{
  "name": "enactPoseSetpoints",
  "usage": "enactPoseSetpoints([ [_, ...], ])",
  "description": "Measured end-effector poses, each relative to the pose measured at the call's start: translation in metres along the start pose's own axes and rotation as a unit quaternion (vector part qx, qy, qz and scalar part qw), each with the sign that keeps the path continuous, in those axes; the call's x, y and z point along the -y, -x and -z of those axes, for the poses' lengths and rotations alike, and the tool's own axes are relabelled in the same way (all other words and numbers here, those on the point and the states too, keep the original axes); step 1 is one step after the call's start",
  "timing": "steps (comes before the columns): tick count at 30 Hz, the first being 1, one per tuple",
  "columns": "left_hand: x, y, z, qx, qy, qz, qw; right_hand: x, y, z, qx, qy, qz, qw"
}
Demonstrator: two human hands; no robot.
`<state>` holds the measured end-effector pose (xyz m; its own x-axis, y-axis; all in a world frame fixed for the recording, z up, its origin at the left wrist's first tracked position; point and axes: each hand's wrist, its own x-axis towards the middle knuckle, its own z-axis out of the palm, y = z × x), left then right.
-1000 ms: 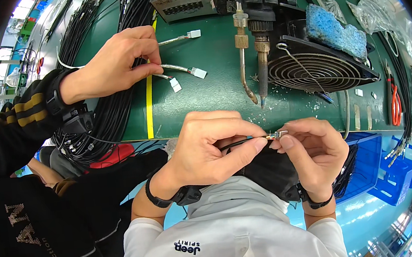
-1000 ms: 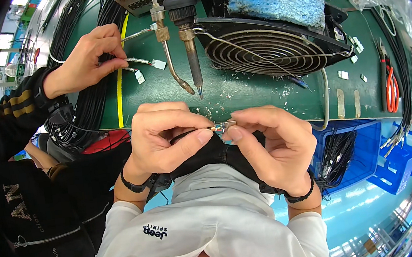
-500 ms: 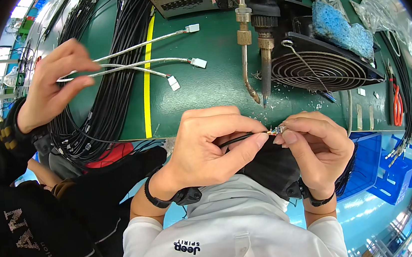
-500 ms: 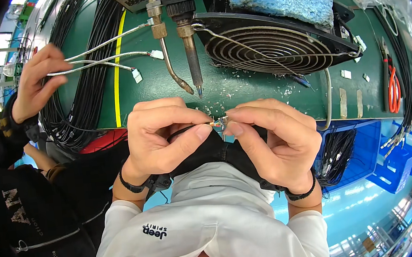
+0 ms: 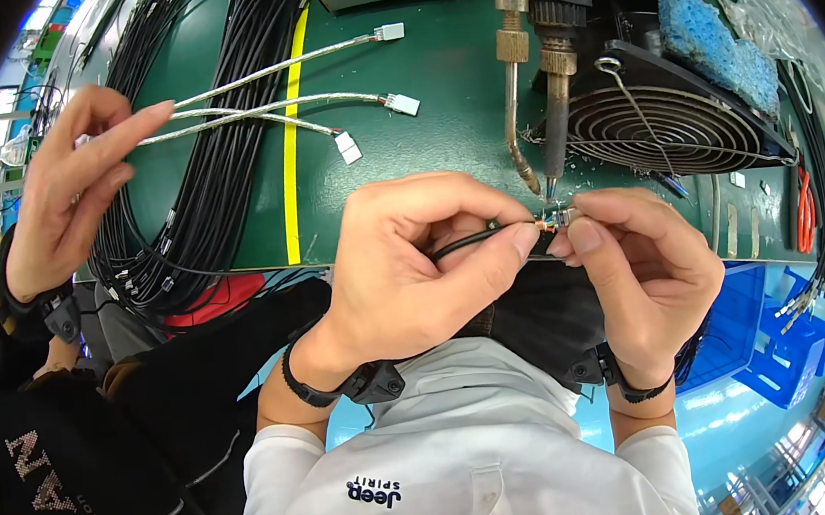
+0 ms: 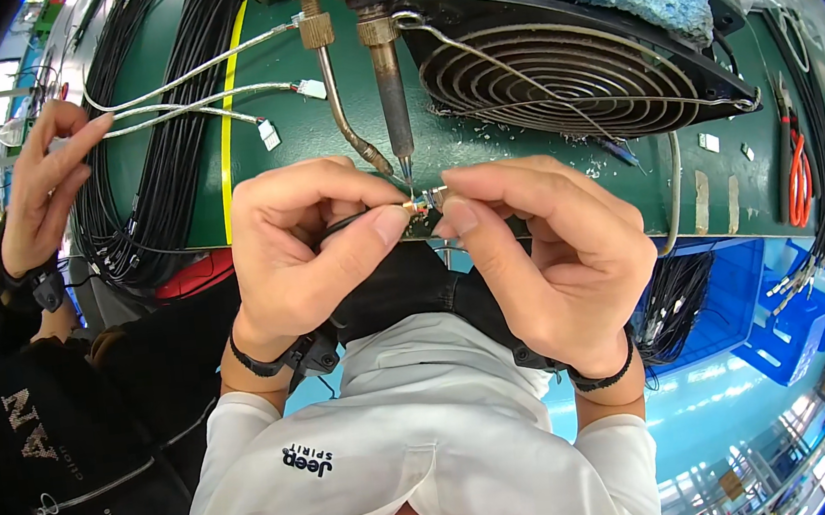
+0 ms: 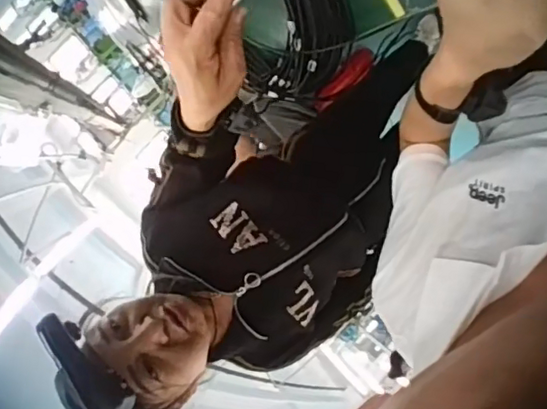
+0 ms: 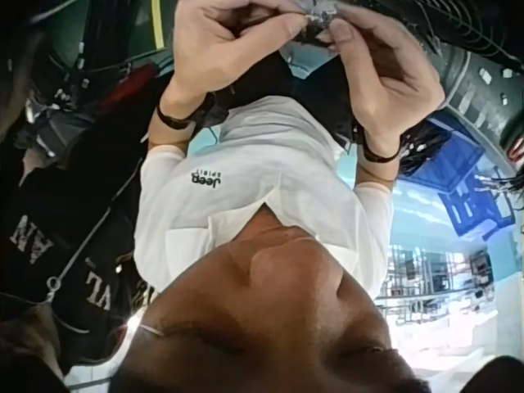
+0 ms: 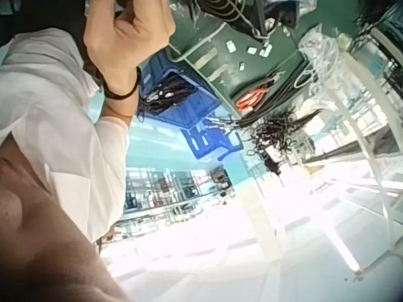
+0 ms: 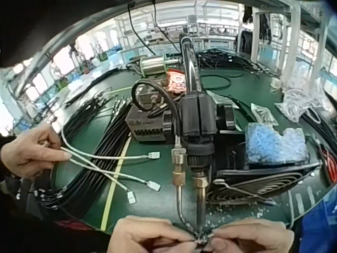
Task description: Soldering electrical wires to a small component at a manual assembly station.
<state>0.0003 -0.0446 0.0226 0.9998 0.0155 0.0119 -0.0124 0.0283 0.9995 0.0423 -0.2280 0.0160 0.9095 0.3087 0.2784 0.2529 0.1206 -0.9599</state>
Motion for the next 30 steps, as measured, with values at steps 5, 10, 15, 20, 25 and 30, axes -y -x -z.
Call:
enactPoseSetpoints([
  [5, 0.0042, -0.0025, -0.0027, -0.020, 0.087, -0.008, 0.996, -0.0022, -0.0049, -0.0040, 0.002, 0.009, 0.019, 1.000],
  [10, 0.0039, -0.0027, -0.0006, -0.014, 0.083, -0.007, 0.996, -0.0028, -0.0064, -0.0046, 0.002, 0.007, 0.025, 1.000],
  [15, 0.0030, -0.0023, -0.0007, -0.021, 0.083, -0.005, 0.996, -0.0043, -0.0064, -0.0061, -0.012, -0.012, 0.021, 1.000],
  [20, 0.0023, -0.0022, -0.0001, -0.020, 0.081, -0.004, 0.997, -0.0056, -0.0066, -0.0070, -0.019, -0.017, 0.024, 0.999],
  [25, -0.0013, -0.0033, -0.0033, -0.035, 0.107, 0.008, 0.994, -0.0061, -0.0080, -0.0063, -0.018, -0.016, 0.032, 0.999],
  [30, 0.0034, -0.0019, -0.0016, -0.025, 0.104, -0.006, 0.994, -0.0040, -0.0060, -0.0059, -0.020, -0.011, 0.022, 0.999],
])
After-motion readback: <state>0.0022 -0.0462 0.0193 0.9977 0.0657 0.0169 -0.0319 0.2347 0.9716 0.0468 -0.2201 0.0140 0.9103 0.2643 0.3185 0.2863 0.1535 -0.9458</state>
